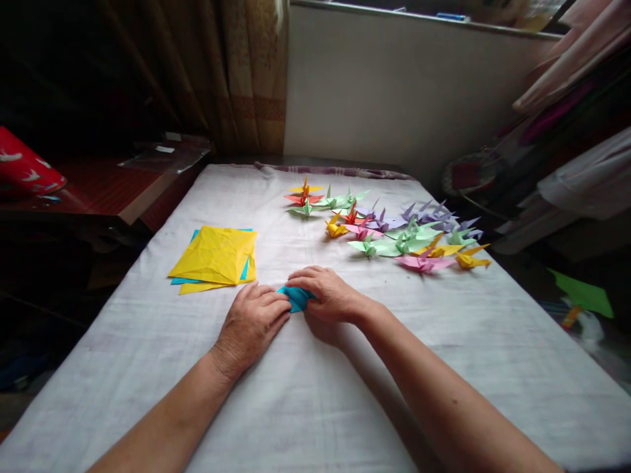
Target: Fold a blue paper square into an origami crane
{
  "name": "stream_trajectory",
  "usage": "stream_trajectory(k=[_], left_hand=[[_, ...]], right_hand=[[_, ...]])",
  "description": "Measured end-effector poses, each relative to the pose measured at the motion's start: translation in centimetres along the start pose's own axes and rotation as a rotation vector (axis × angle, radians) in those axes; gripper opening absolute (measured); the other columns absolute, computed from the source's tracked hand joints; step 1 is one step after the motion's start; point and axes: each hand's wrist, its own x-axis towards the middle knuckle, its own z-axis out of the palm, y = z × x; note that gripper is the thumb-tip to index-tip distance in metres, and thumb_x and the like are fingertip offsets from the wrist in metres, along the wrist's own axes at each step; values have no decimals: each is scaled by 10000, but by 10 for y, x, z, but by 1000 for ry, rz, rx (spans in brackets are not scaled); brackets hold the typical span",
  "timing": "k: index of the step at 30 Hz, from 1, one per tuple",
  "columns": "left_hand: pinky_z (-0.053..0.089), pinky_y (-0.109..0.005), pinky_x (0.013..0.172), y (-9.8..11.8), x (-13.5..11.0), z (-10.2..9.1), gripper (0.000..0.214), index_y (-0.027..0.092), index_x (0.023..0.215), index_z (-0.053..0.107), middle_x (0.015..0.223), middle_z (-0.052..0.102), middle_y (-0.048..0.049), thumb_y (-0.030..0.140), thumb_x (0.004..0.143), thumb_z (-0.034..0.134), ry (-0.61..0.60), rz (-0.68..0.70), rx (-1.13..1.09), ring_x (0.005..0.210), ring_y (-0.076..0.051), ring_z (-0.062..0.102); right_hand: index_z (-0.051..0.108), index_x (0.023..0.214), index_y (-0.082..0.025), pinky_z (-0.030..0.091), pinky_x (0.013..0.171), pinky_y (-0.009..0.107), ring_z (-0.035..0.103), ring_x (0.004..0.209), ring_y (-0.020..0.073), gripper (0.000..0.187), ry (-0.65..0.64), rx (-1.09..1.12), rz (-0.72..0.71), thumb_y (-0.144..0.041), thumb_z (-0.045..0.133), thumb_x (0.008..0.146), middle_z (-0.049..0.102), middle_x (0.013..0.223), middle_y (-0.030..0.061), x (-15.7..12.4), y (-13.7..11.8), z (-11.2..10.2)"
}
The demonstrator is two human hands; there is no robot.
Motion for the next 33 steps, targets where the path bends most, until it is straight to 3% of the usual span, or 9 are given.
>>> stream_trajectory(k=[4, 7, 11, 16, 20, 24, 27, 30, 33], left_hand=[[426, -411, 910, -9, 1, 0, 119, 237, 924, 714, 1002, 739, -26, 240, 912, 596, 55, 30, 60, 974, -229, 594], [436, -395, 838, -11, 3, -1, 126, 237, 915, 718, 932, 727, -31, 228, 910, 592, 59, 35, 111, 901, -227, 592], [430, -416, 844, 0, 4, -4, 140, 228, 956, 707, 937, 719, -40, 275, 912, 583, 9, 35, 136, 896, -237, 592], [426, -451, 888, 18, 4, -4, 267, 212, 1010, 690, 1032, 712, -64, 418, 841, 674, -50, -65, 136, 957, -270, 597], [419, -459, 913, 18, 5, -3, 246, 216, 1059, 687, 1091, 704, -76, 348, 853, 664, -35, -45, 155, 1011, -278, 590], [427, -422, 887, 13, 6, -1, 151, 238, 1002, 710, 1026, 725, -45, 269, 903, 600, -3, 105, 114, 979, -246, 597], [436, -387, 864, 11, 7, -1, 160, 236, 972, 712, 947, 742, -27, 243, 931, 557, -34, 202, 28, 920, -210, 610], [430, -402, 895, 13, 6, -4, 162, 226, 967, 709, 961, 749, -26, 264, 931, 556, -65, 184, -24, 933, -216, 614], [427, -406, 925, 14, 3, -5, 146, 234, 938, 711, 983, 751, -20, 265, 919, 570, -91, 138, -74, 958, -218, 623]], right_hand=[[713, 1069, -183, 486, 879, 335, 637, 941, 206, 377, 138, 40, 60, -76, 630, 717, 704, 1044, 85, -10, 6, 3], [729, 1013, -205, 489, 866, 326, 640, 911, 188, 308, 235, 94, 97, -76, 594, 769, 714, 989, 60, -27, 6, 11], [724, 1026, -216, 487, 847, 325, 644, 918, 184, 351, 311, 108, 35, -28, 560, 779, 719, 1002, 55, -44, 9, 24], [712, 1052, -227, 479, 791, 298, 634, 854, 169, 332, 411, 10, 22, -40, 569, 817, 718, 965, 53, -44, 16, 34], [721, 977, -214, 439, 748, 295, 584, 794, 170, 205, 402, -190, 11, -105, 575, 882, 704, 883, 50, -44, 10, 31], [717, 895, -203, 400, 741, 322, 530, 791, 189, 152, 359, -338, 8, -203, 568, 926, 669, 836, 59, -58, -10, 28], [714, 871, -214, 406, 764, 325, 532, 823, 193, 159, 378, -294, 40, -201, 563, 918, 666, 900, 60, -70, -20, 30], [713, 926, -230, 424, 841, 341, 563, 952, 207, 128, 379, -163, 40, -232, 586, 906, 670, 1072, 66, -75, -17, 30], [705, 987, -242, 430, 869, 349, 589, 982, 199, 129, 342, -47, 24, -258, 608, 903, 689, 1076, 52, -72, -6, 27]])
